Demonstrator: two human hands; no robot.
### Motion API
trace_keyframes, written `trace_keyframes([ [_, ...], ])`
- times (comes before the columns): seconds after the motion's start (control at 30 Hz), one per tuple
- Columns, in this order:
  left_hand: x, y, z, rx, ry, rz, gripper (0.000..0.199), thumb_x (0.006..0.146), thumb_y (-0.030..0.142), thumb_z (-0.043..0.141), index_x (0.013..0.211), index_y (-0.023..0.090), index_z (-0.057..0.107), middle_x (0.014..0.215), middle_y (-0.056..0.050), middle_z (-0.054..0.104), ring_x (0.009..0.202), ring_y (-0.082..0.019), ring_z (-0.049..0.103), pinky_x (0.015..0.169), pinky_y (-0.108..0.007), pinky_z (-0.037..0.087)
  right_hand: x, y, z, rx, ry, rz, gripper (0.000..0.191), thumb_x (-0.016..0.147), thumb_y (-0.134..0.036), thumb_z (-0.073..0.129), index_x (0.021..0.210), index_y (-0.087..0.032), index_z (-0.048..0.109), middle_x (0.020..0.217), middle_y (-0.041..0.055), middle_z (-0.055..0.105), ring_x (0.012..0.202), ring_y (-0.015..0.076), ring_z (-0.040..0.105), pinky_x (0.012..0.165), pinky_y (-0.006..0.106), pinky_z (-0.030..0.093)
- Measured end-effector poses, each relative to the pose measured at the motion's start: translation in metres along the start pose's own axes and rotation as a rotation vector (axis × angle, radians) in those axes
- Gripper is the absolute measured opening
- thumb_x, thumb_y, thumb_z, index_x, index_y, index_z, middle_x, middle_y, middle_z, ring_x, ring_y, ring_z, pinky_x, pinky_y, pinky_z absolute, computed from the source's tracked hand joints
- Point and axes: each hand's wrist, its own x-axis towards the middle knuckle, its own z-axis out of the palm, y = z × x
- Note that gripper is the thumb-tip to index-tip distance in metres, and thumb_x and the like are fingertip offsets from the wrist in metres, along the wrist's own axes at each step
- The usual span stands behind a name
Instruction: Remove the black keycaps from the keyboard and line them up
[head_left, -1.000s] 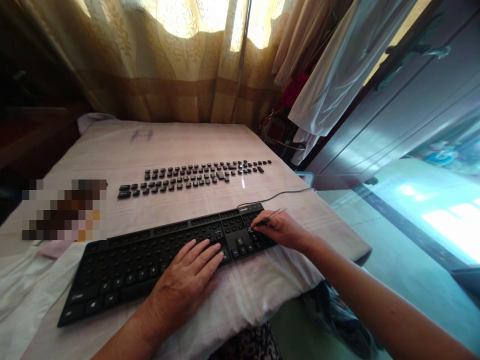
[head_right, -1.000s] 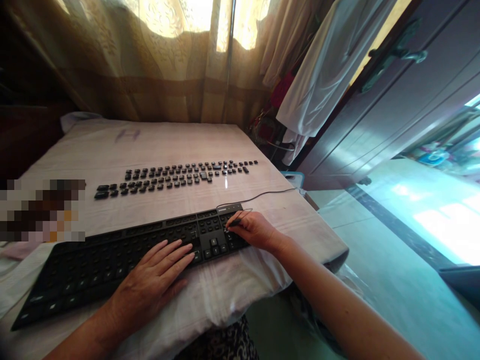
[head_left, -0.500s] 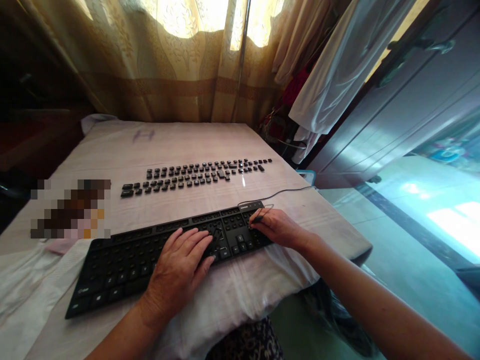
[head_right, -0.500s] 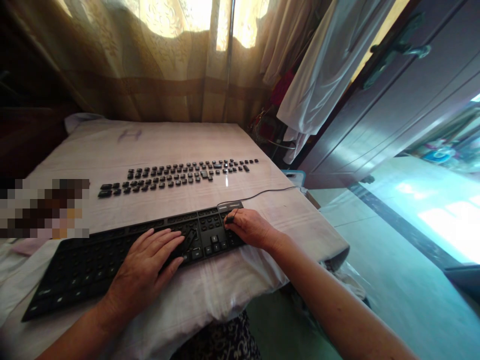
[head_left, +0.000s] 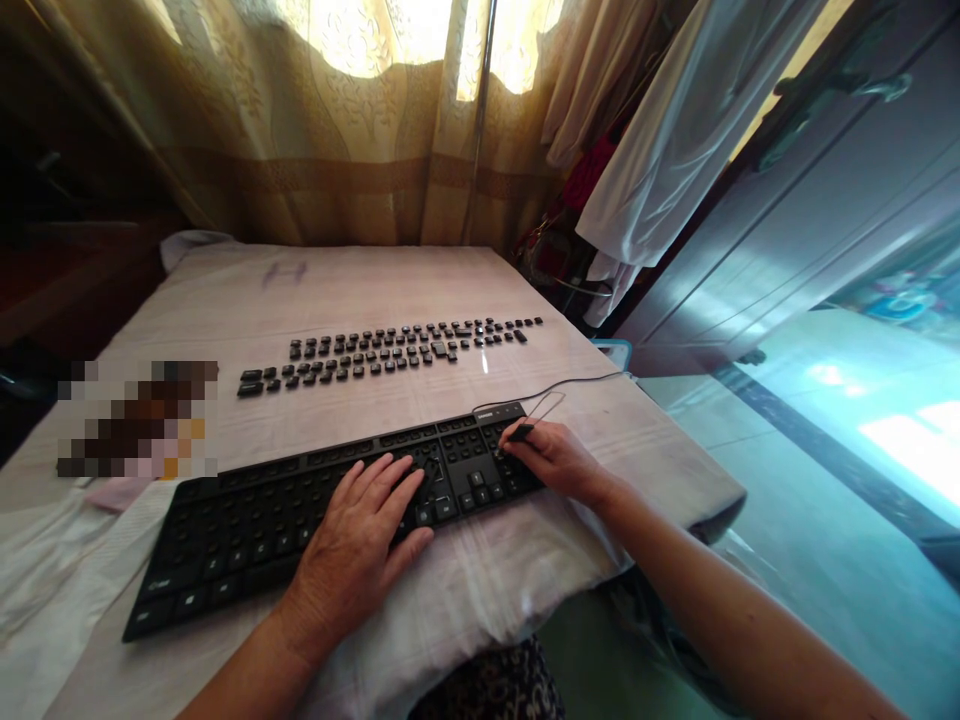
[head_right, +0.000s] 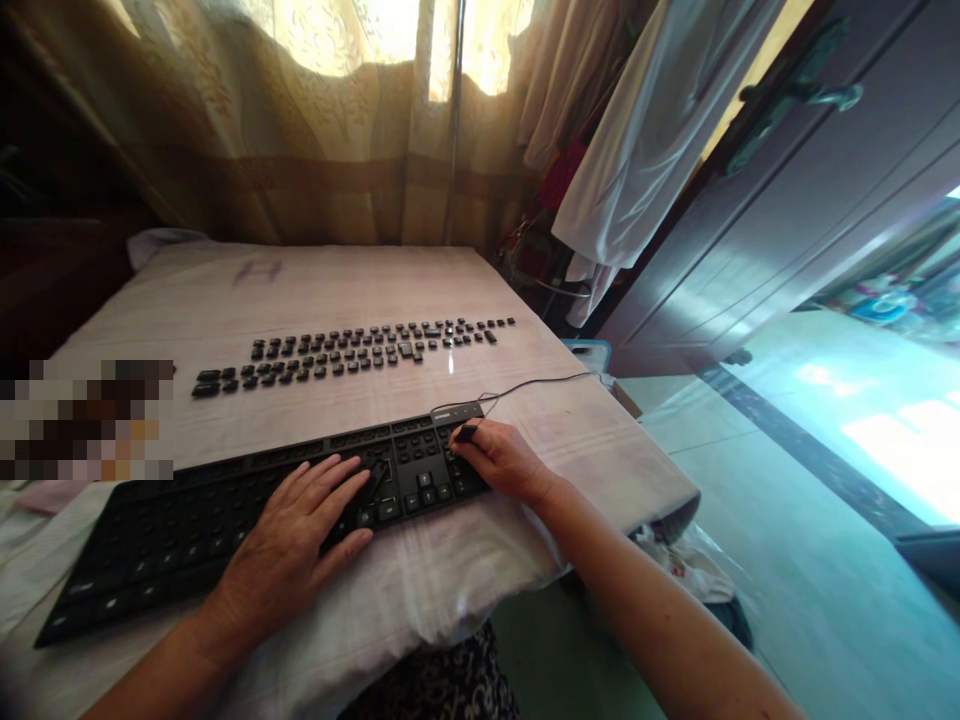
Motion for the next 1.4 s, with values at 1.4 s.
trace_keyframes([
  [1.4,-0.002,-0.001,0.001,0.012,-0.009,0.031,0.050,0.095,0.045,0.051,0.136,0.017,0.053,0.135,-0.012,0.062,0.127,-0.030,0.055,0.109,-0.052,0.040,0.025,0.004,-0.014,-0.250,-0.331,-0.305,0.011,0.090,-0.015,0.060,0.091,-0.016,0.071,0.089,0.0074,0.074,0.082,0.0187,0.070,0.078,0.030,0.056],
])
